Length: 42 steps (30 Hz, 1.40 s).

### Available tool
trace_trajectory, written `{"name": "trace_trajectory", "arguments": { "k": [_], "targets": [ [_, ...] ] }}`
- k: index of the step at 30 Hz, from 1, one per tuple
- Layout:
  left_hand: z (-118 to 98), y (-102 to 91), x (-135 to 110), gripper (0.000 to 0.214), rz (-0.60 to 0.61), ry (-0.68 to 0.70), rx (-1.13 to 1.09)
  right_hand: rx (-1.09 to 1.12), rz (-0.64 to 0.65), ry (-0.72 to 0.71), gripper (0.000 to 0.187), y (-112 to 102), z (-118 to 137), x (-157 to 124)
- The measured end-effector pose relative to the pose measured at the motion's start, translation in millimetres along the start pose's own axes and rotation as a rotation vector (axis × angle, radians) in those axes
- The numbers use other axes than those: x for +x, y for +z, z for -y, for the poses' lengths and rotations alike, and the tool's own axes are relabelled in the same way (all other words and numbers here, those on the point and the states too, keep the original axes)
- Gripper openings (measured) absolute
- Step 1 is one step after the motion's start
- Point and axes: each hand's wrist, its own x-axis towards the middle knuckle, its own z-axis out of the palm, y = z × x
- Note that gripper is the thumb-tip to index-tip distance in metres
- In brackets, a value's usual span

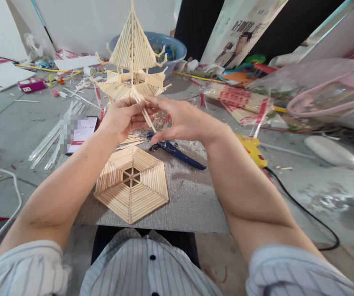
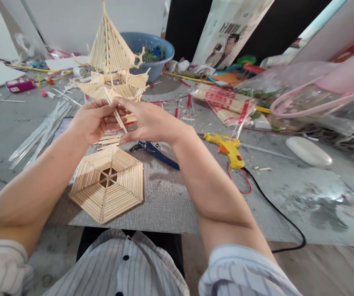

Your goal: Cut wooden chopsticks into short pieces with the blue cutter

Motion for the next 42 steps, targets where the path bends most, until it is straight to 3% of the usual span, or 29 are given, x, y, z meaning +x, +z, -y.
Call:
{"name": "trace_trajectory", "arguments": {
  "k": [4,9,14,16,19,22,25,30,33,38,42],
  "targets": [
    [-2.2,7.2,-8.8,0.013,0.034,0.062,-0.006,0.505,-0.147,0.064,0.093,-6.7,5.6,2.4],
    [1.9,22.1,-28.0,0.003,0.172,0.209,0.155,0.821,-0.308,0.110,0.111,-5.4,-1.7,5.7],
    [17.7,26.4,-34.4,0.004,0.411,0.392,0.371,1.154,-0.332,0.048,0.077,5.4,-0.9,6.8],
    [23.9,25.6,-33.9,0.005,0.478,0.478,0.476,1.354,-0.341,-0.028,0.072,10.2,3.5,7.0],
    [27.8,25.4,-35.2,0.012,0.504,0.614,0.661,1.538,-0.305,-0.098,0.072,16.3,9.5,7.9],
    [25.9,27.5,-38.5,0.021,0.480,0.693,0.770,1.587,-0.246,-0.085,0.073,19.1,12.9,8.8],
    [24.1,29.7,-40.3,0.022,0.468,0.710,0.764,1.421,-0.173,-0.044,0.083,17.4,13.9,9.4],
    [29.5,29.4,-39.6,0.010,0.516,0.649,0.732,0.623,0.133,0.030,0.126,11.3,13.8,9.2],
    [33.9,31.1,-41.5,0.010,0.587,0.657,0.711,0.315,0.161,0.039,0.132,10.5,12.9,8.2],
    [34.1,37.9,-50.9,0.013,0.776,0.623,0.806,0.078,0.148,0.017,0.135,11.0,9.2,7.0],
    [29.2,37.0,-50.5,0.012,0.611,0.673,0.739,0.104,0.073,0.019,0.131,11.2,11.6,6.6]
  ]
}}
